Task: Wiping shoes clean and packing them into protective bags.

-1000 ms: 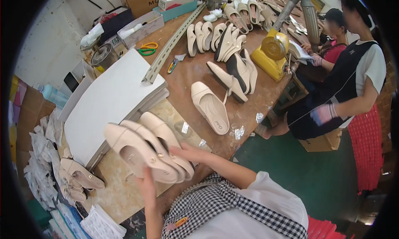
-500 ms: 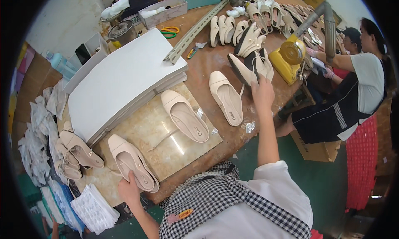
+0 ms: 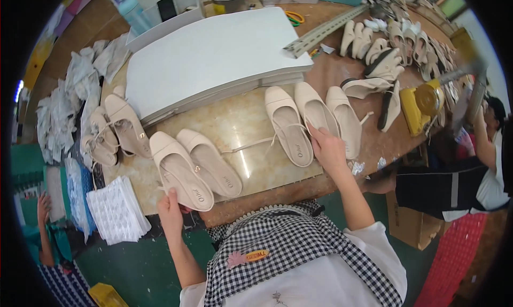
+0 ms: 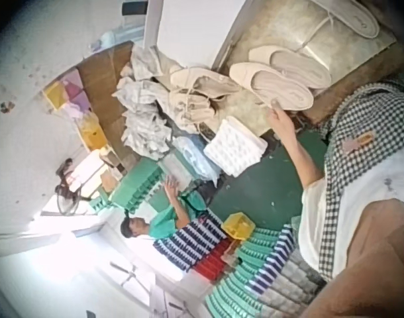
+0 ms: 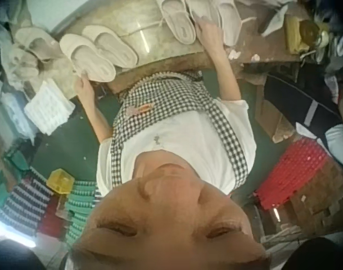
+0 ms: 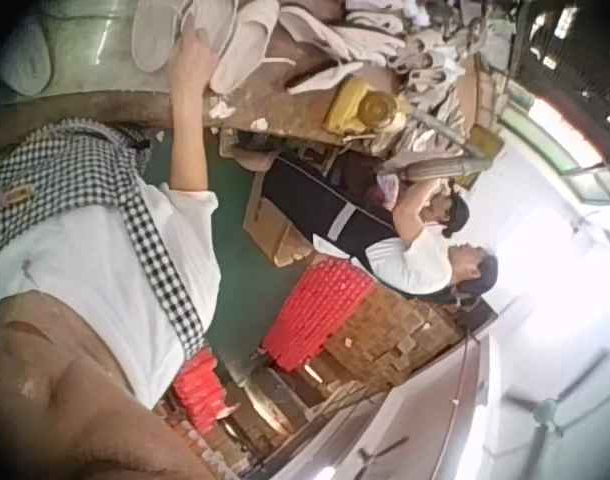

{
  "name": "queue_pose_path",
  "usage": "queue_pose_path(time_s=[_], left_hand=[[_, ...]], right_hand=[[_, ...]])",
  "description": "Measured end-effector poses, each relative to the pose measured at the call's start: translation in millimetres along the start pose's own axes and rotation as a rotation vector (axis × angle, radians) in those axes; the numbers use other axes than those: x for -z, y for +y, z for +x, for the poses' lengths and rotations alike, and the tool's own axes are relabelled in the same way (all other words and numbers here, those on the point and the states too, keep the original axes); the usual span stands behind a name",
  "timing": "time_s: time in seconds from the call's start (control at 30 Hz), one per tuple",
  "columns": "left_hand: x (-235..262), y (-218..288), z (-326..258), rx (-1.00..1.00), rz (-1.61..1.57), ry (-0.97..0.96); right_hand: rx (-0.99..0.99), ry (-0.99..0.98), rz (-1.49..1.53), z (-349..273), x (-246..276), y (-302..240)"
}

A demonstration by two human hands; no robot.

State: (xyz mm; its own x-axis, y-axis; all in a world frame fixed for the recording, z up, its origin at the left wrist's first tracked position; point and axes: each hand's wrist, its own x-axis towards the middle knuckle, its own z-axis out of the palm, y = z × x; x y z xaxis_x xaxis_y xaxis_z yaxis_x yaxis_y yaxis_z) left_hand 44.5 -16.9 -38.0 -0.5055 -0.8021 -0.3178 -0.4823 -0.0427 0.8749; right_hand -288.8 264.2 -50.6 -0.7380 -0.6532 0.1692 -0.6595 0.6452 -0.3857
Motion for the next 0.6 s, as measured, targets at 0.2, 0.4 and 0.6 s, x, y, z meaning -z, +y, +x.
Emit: queue_pose_path(time_s=[0.2,0.4,0.6], left_hand=[[16.3,-39.2,-4.5,0.019,0.181,0.191],[-2.3,12.4,7.9,0.086,0.380,-0.015],[39.7,63.2,103.1,-0.535,0.792,0.741]], right_hand=[[-0.072,-0.081,0.068,-0.3,-1.5,-14.3],[0.031,-0.148,-0.024,4.6,-15.4,-15.8],[0.123,-0.186,0.001,-21.0,-36.2,-51.4]])
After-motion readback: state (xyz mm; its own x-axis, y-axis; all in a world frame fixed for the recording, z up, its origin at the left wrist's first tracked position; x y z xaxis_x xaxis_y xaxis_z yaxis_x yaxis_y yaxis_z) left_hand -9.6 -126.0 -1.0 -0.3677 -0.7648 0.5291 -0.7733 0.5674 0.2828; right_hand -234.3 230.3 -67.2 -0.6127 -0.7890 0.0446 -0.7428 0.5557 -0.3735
